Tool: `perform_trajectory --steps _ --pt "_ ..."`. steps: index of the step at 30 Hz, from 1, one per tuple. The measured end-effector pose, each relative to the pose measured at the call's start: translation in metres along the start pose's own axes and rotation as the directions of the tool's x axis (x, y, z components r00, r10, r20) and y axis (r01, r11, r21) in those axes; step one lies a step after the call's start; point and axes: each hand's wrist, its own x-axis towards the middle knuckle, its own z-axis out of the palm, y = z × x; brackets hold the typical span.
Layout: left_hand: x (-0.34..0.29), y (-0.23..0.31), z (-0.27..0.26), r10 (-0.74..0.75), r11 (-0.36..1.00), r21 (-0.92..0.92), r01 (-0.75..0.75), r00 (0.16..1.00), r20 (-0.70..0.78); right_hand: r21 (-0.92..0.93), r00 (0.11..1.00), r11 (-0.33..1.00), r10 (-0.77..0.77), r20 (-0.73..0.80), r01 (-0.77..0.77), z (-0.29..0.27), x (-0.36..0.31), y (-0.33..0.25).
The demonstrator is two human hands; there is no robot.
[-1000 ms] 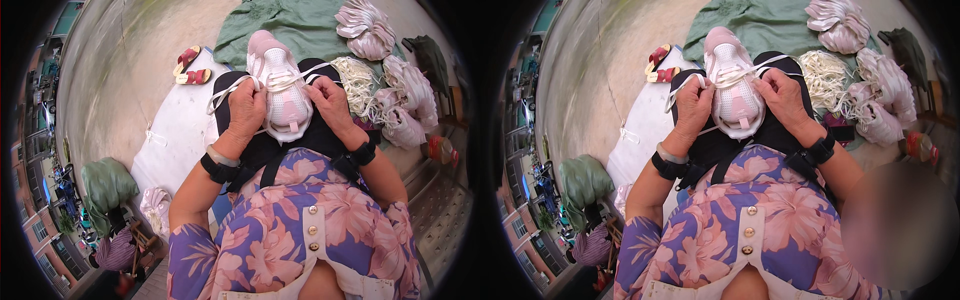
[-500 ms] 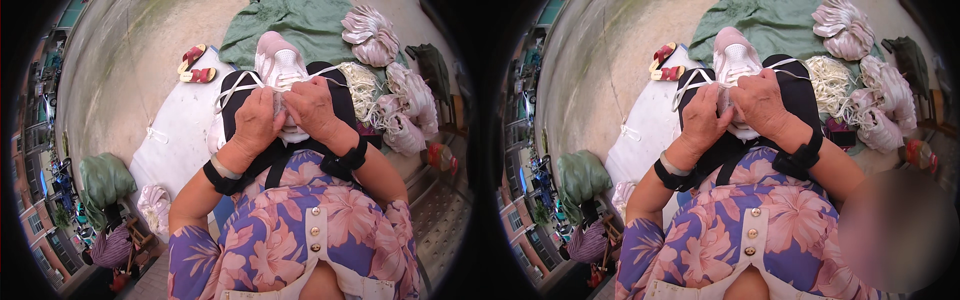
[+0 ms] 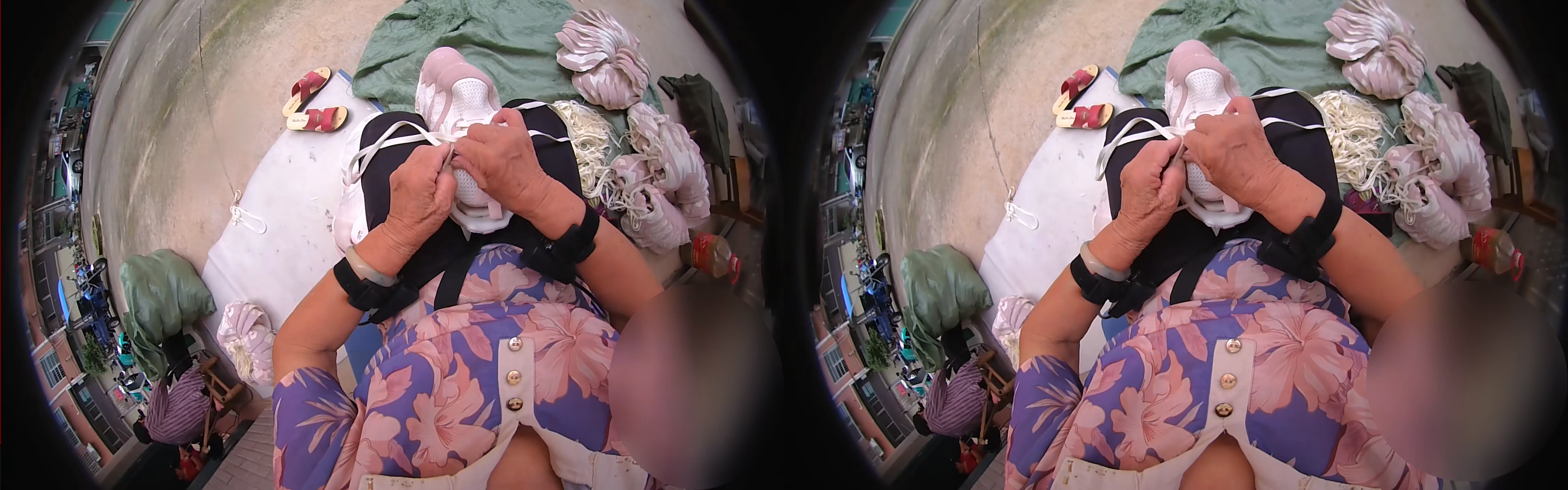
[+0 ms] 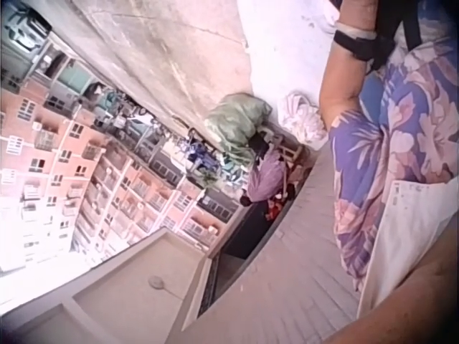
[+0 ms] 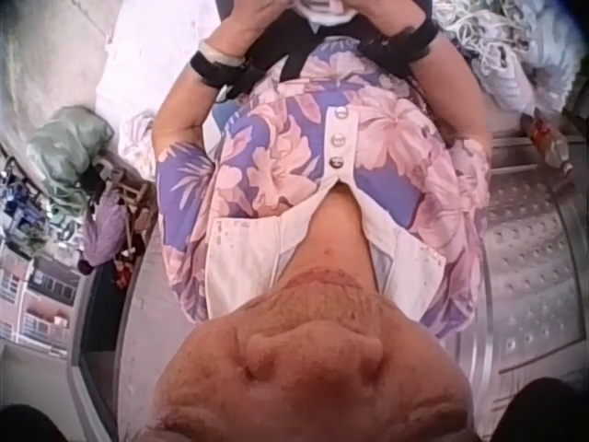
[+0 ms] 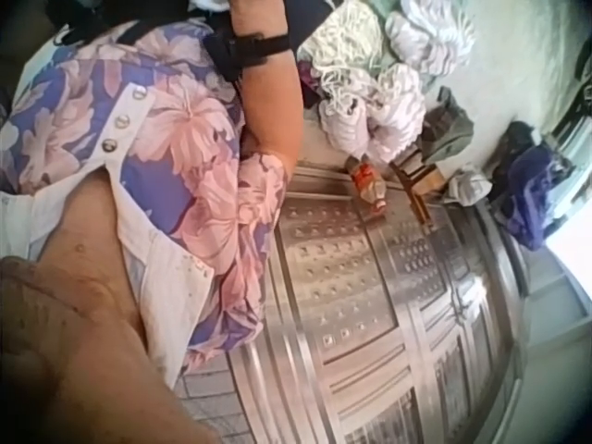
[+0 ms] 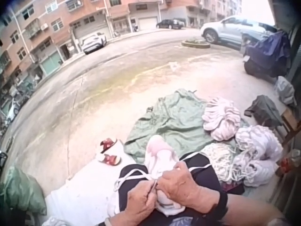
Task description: The recorder is threading laces into pink and white sneakers.
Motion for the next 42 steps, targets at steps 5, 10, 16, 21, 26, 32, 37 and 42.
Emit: perform_trajectory --steps 5,10,16,21,26,32,37,42 --pt "0.001 0.013 0.0 -0.146 0.989 0.007 0.146 0.989 -0.001 -0.082 0.979 0.976 -0.202 -0.014 0.2 -0.007 0.004 0.003" --pt "0.0 0.011 0.0 0.029 0.994 0.103 -0.031 0.999 0.014 -0.057 0.988 0.987 -0.152 -0.03 0.15 -0.036 -0.019 -0.005" --pt "-0.001 0.013 -0.002 0.009 0.99 0.142 -0.009 1.0 0.002 -0.178 0.95 0.933 0.309 -0.048 -0.313 -0.114 -0.163 0.054" --pt "0.001 0.022 -0.005 0.005 0.991 0.133 -0.01 0.999 0.037 -0.187 0.848 0.827 0.518 -0.111 -0.53 -0.124 -0.252 0.078" --pt "0.023 0.011 -0.026 0.133 0.932 0.351 -0.089 0.986 -0.103 -0.196 0.866 0.871 0.479 0.144 -0.45 -0.105 -0.202 0.058" --pt "0.037 -0.023 -0.035 0.078 0.911 0.387 -0.146 0.979 0.187 -0.06 0.959 0.958 0.282 -0.002 -0.282 -0.088 -0.12 0.038" --pt "0.05 0.007 -0.058 -0.336 0.74 -0.457 0.494 0.86 0.385 0.07 0.978 0.976 0.206 -0.017 -0.204 -0.068 -0.083 0.02" --pt "0.05 0.01 -0.064 -0.271 0.449 -0.678 0.583 0.811 0.518 0.085 0.989 0.986 0.14 0.045 -0.144 -0.057 -0.082 0.022"
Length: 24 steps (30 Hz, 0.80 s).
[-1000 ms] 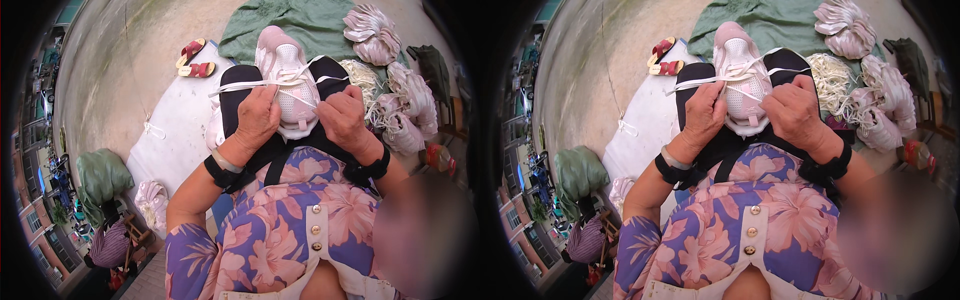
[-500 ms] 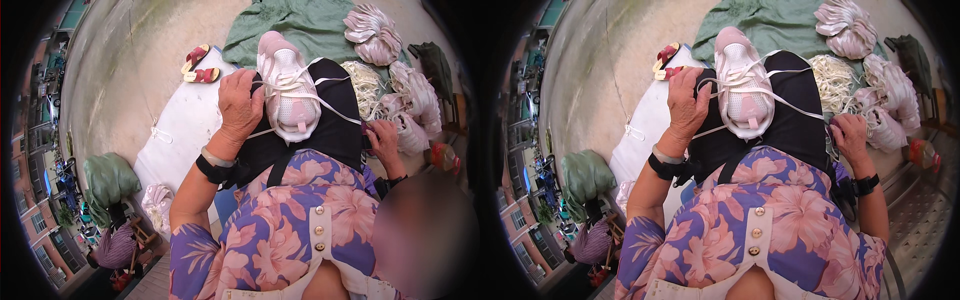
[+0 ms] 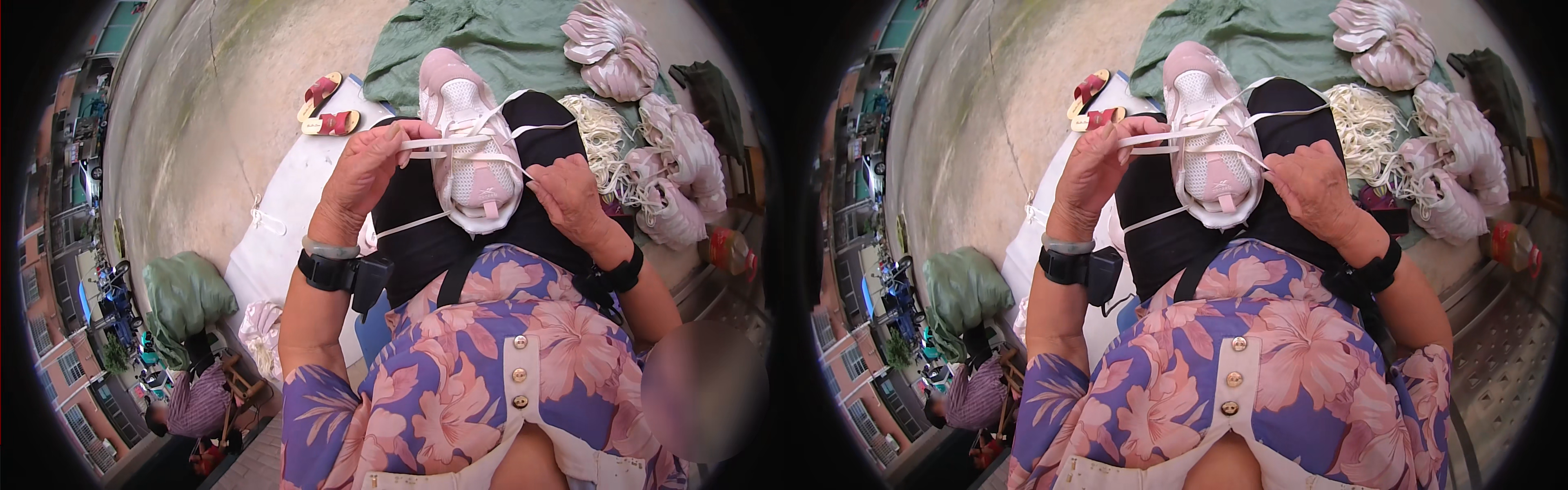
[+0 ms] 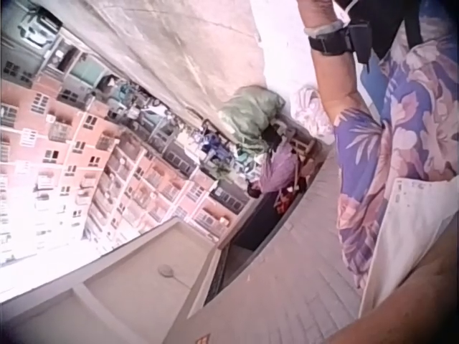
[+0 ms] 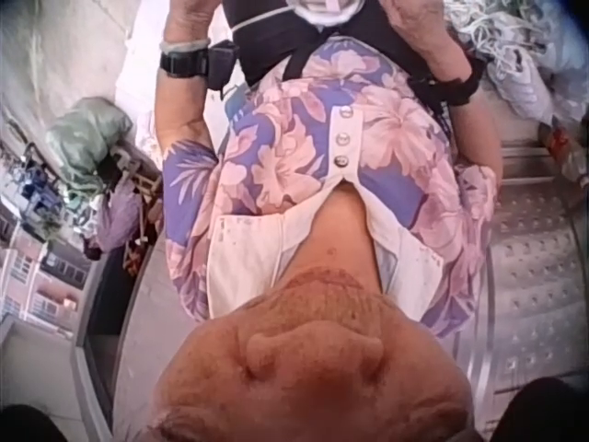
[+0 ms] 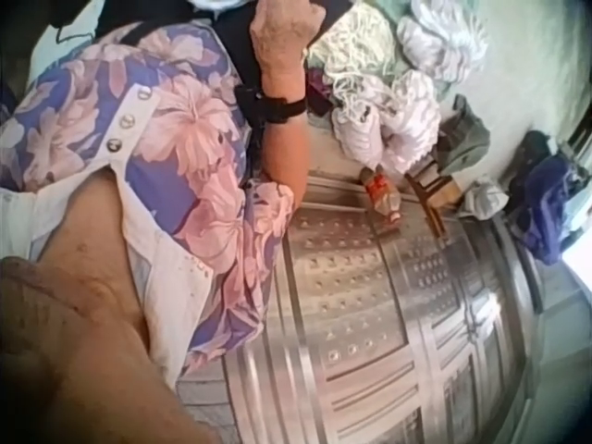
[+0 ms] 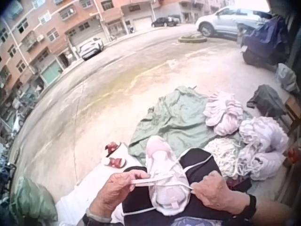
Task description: The recorder is threading laces into pink and white sneakers.
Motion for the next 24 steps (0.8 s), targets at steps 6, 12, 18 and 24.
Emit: perform_trajectory --steps 6,12,18,24 --pt "-0.001 -0.013 -0.004 -0.051 0.997 0.059 0.053 0.998 -0.032 -0.199 0.993 0.978 -0.085 -0.079 0.068 -0.046 -0.017 0.004" --pt "0.012 -0.033 0.021 0.176 0.71 0.703 -0.047 0.978 -0.112 -0.386 0.98 0.917 0.023 -0.199 -0.1 -0.093 -0.1 0.051" --pt "0.012 -0.041 0.022 0.2 0.742 0.67 -0.018 0.96 -0.195 -0.023 0.972 0.974 0.225 0.063 -0.224 -0.058 -0.092 0.042" --pt "0.022 -0.039 0.045 0.566 0.329 0.882 -0.336 0.818 0.101 0.143 0.992 0.987 0.092 -0.081 -0.08 -0.016 0.01 -0.018"
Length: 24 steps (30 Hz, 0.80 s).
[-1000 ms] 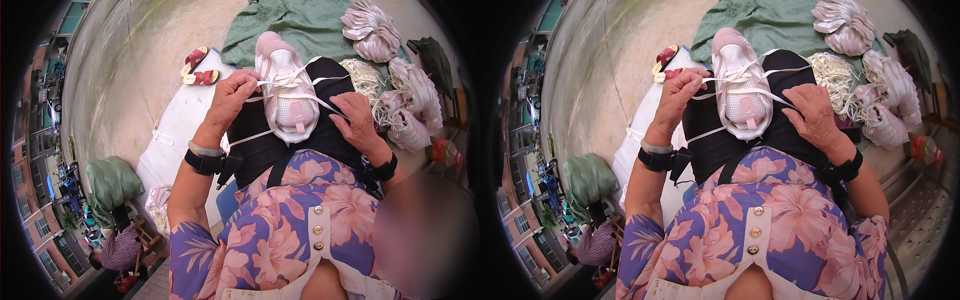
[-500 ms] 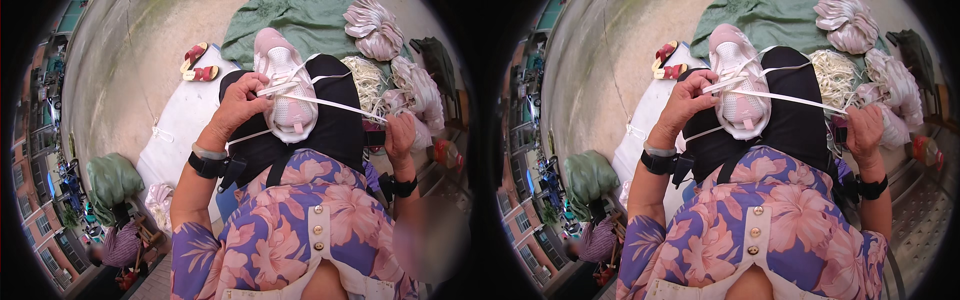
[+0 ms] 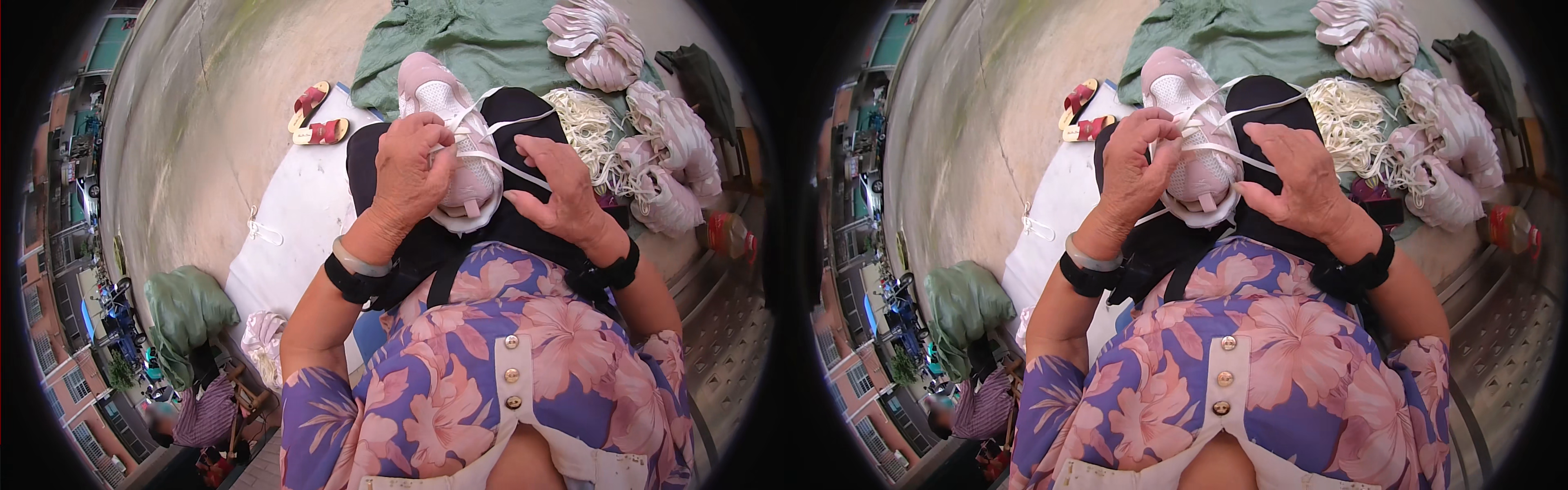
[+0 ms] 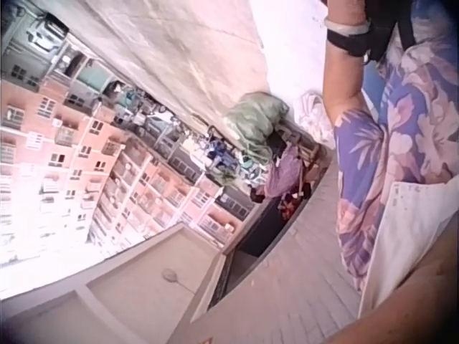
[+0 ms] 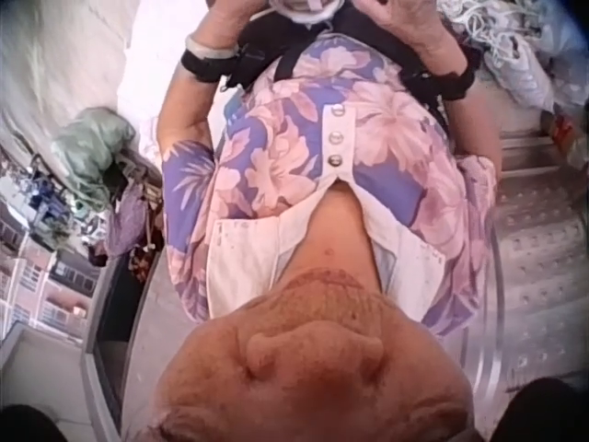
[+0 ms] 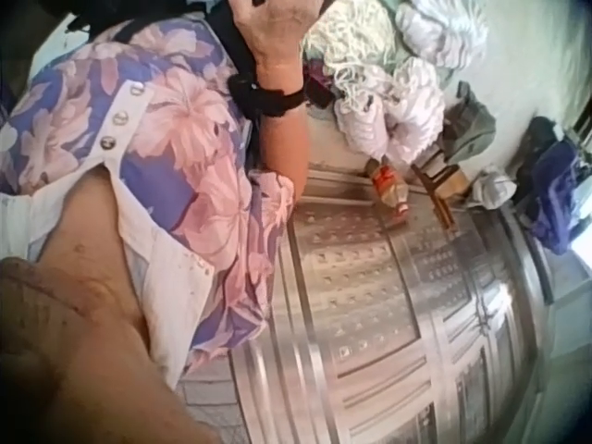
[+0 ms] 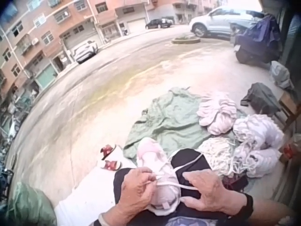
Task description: The recorder is threading laces into pink and white sneakers.
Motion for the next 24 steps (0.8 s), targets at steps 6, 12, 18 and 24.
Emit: perform_trajectory --steps 6,12,18,24 --pt "0.004 0.017 0.024 0.027 0.974 0.224 -0.024 1.0 -0.011 -0.023 0.996 0.998 0.062 -0.064 -0.063 0.042 0.018 0.003" --pt "0.001 0.013 0.034 0.012 0.976 0.217 0.001 0.998 -0.057 0.027 0.984 0.989 0.144 -0.105 -0.142 0.049 0.02 0.009" --pt "0.001 0.011 0.043 0.064 0.97 0.242 -0.035 0.992 -0.113 0.015 0.987 0.993 0.12 -0.11 -0.119 0.054 0.021 0.014" --pt "0.008 0.004 0.051 0.105 0.964 0.258 -0.061 0.981 -0.163 0.066 0.984 0.992 0.115 -0.136 -0.107 0.058 0.029 0.023"
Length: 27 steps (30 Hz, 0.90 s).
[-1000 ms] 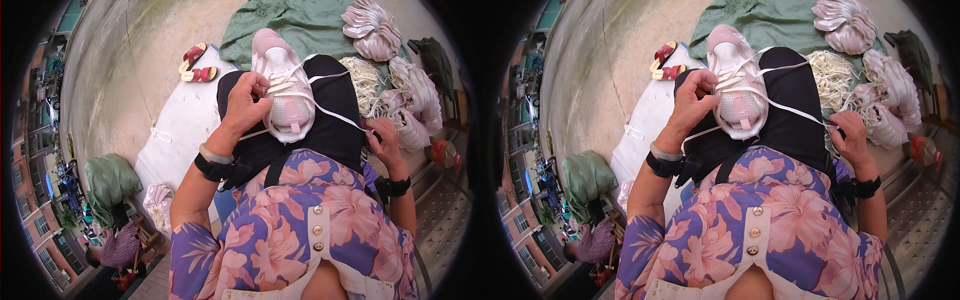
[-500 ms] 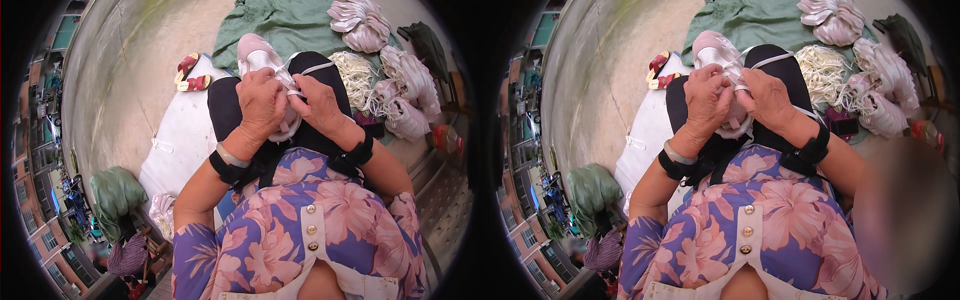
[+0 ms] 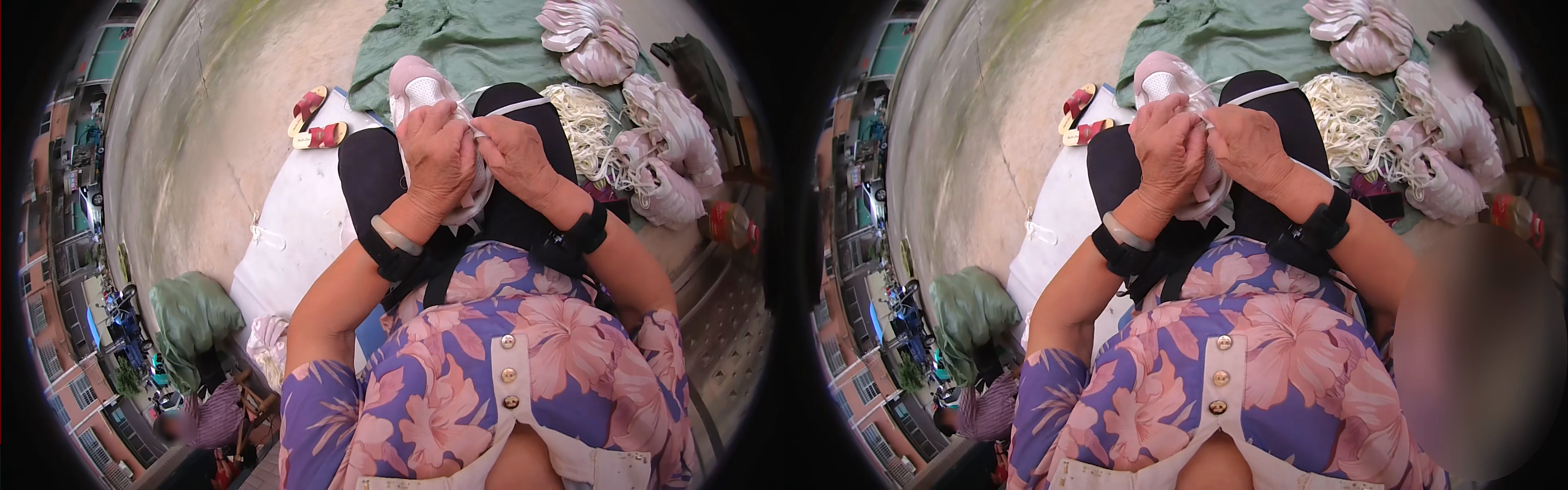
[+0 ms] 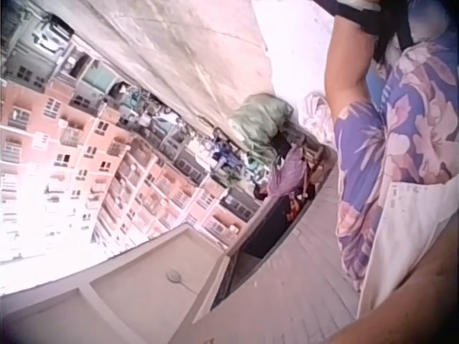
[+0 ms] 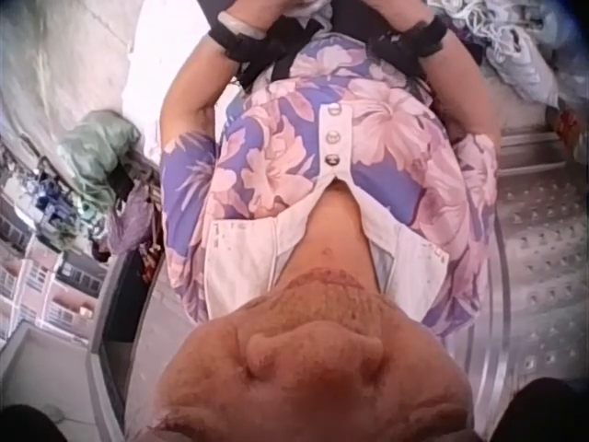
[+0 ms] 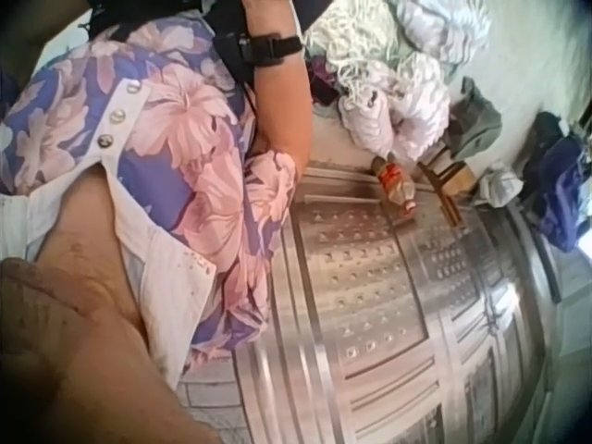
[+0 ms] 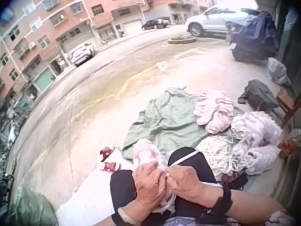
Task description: The recorder is threading laces into pink and white sneakers.
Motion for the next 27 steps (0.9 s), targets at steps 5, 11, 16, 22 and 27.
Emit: perform_trajectory --steps 5,11,16,22,27 --pt "0.01 -0.003 0.0 0.008 1.0 -0.018 -0.007 1.0 0.013 -0.074 0.997 0.997 -0.031 0.064 0.036 0.001 0.008 0.007" --pt "0.008 0.015 -0.037 0.051 0.999 0.0 -0.051 0.998 0.036 0.02 1.0 0.999 0.026 -0.01 -0.026 -0.011 -0.001 -0.002" --pt "-0.043 -0.027 -0.127 -0.223 0.974 0.068 0.215 0.962 0.157 0.106 0.981 0.975 0.191 0.027 -0.193 -0.02 -0.007 0.003" --pt "-0.174 -0.151 -0.223 -0.65 0.67 0.421 0.612 0.757 -0.066 0.132 0.983 0.974 0.182 0.026 -0.184 -0.02 -0.005 -0.001" --pt "-0.131 -0.12 -0.168 -0.549 0.733 0.552 0.398 0.824 0.135 0.229 0.954 0.93 0.261 0.145 -0.289 -0.026 0.003 0.0"
